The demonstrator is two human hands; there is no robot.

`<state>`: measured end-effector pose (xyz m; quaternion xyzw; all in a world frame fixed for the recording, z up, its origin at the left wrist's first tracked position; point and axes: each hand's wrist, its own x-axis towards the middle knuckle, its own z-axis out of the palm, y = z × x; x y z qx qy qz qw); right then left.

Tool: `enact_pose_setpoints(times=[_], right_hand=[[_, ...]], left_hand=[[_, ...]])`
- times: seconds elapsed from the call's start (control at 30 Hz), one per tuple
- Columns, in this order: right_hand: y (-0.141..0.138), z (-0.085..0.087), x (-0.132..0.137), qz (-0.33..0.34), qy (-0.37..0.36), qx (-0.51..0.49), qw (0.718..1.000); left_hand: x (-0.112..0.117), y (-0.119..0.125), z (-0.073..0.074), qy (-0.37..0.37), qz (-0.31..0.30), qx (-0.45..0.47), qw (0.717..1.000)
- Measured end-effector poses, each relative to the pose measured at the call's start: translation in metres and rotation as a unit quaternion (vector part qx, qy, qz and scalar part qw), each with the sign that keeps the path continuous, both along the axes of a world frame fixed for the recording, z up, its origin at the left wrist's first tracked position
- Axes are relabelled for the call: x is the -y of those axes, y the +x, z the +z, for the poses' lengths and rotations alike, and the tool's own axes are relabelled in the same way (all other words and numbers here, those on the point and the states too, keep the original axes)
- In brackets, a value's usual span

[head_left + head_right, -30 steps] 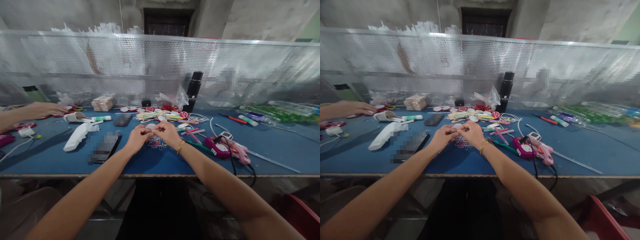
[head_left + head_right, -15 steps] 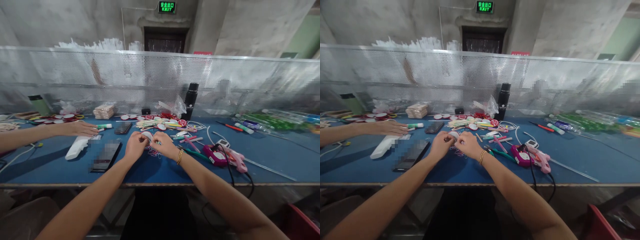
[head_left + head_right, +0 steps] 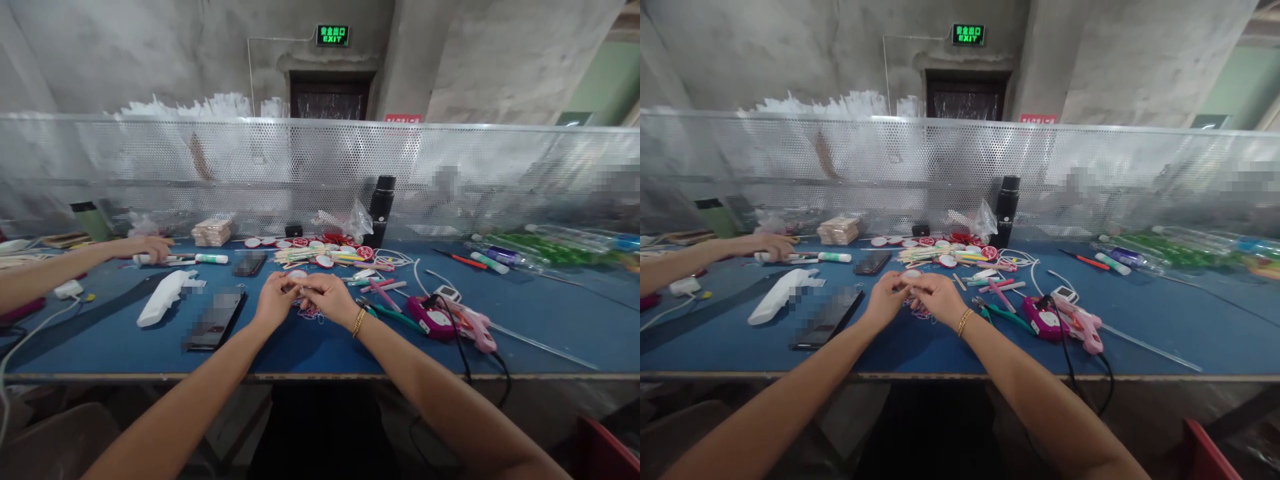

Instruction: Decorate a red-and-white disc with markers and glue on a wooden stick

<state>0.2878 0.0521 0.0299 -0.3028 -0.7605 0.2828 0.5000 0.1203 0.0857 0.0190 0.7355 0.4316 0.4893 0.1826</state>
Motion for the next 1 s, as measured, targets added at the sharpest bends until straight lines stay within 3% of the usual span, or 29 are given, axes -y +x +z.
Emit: enact_pose_setpoints(times=[0.17,0.3,0.43,0.8,1.0], right_hand=[[0.01,0.008,0.0,-0.168,0.143,0.081,0.972],[0.015,0.006,-0.002,-0.26,0.159,0.203,0.93],[0.012,-0.001,-0.005,-0.256,0.167,0.253,0.918],[0.011,-0.004,-0.012,-0.267,0.182,0.234,0.917],[0.012,-0.004,-0.011,-0.244,0.168,0.244,0.923]], left_hand=[[-0.007,-0.001,-0.003,-0.043,0.0,0.078,0.996],[-0.009,-0.001,-0.005,-0.106,-0.006,0.145,0.984],[-0.005,0.002,-0.002,-0.116,-0.006,0.171,0.978],[0.001,0.006,0.004,-0.184,-0.033,0.273,0.944],[0.0,0.005,0.002,-0.162,-0.049,0.201,0.965]])
